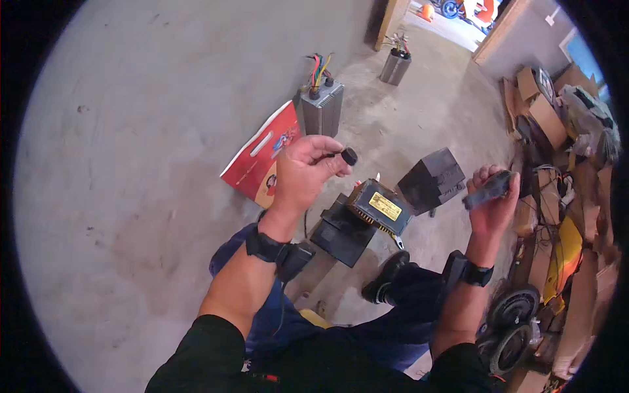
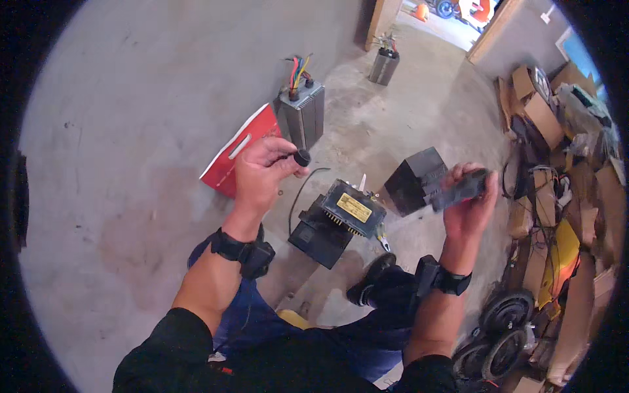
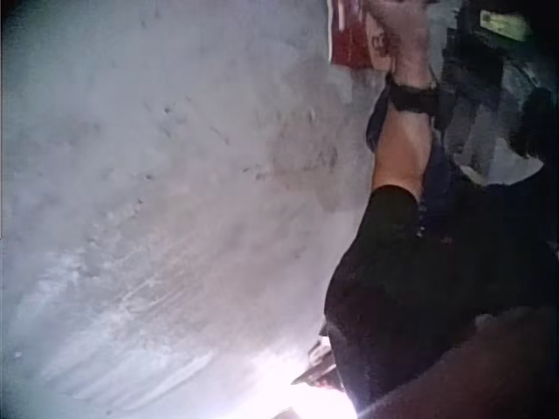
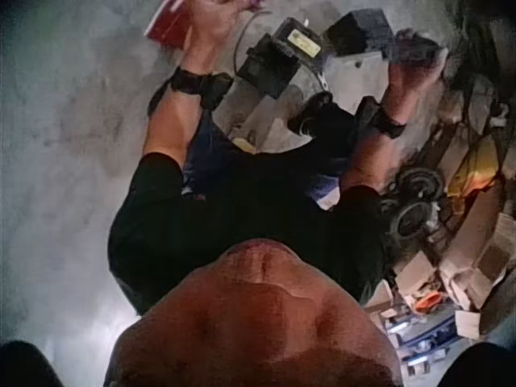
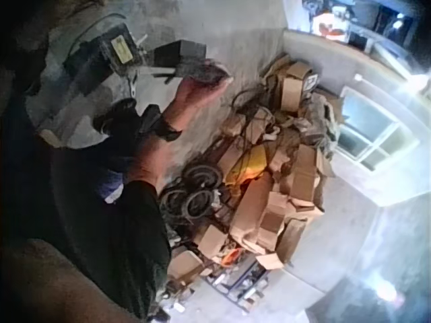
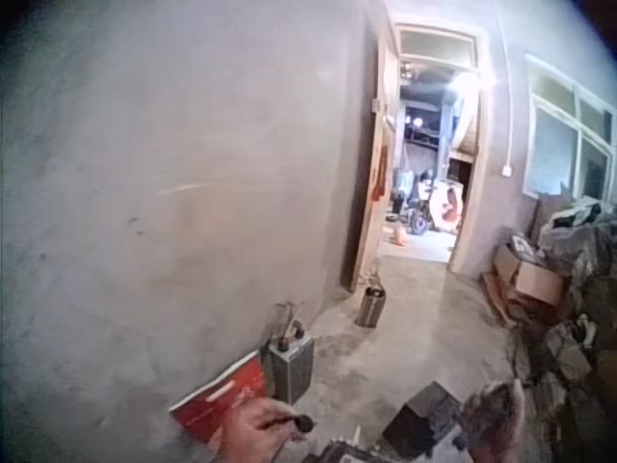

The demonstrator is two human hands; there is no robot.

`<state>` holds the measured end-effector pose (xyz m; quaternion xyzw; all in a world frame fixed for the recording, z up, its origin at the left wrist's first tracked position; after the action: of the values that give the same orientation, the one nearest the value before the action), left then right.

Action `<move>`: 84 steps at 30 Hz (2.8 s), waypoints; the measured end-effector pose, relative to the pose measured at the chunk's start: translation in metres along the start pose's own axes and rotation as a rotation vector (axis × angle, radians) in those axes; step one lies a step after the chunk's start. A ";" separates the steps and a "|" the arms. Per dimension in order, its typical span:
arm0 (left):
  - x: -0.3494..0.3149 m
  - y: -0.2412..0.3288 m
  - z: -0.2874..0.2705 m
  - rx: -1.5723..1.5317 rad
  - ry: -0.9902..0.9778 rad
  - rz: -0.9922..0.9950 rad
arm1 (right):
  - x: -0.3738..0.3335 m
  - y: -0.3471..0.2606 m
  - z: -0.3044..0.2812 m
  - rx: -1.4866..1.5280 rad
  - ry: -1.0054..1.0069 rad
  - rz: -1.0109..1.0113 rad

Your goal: Disassembling an electronic motor controller using a screwdriver.

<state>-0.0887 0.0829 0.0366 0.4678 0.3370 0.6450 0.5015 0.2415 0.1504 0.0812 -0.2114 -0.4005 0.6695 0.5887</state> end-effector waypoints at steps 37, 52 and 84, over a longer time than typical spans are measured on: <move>-0.036 0.013 0.114 0.264 -0.250 0.108 | -0.068 0.041 0.049 -0.137 -0.225 0.284; -0.044 0.032 0.151 0.817 -0.527 0.768 | -0.069 0.003 0.043 -0.763 -0.398 0.105; -0.033 0.030 0.153 0.943 -0.530 0.607 | -0.074 0.005 0.035 -0.534 -0.501 0.045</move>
<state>0.0472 0.0375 0.1065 0.8583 0.3017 0.4024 0.1018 0.2279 0.0697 0.0836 -0.1958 -0.6882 0.5852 0.3815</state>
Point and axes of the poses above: each hand's wrist, its own x-axis towards the middle knuckle, its own z-axis out of the palm, y = z × x, the point moved 5 cm from there along x, towards the middle knuckle, and after that the axes turned 10 degrees about -y, right-handed, at the moved point
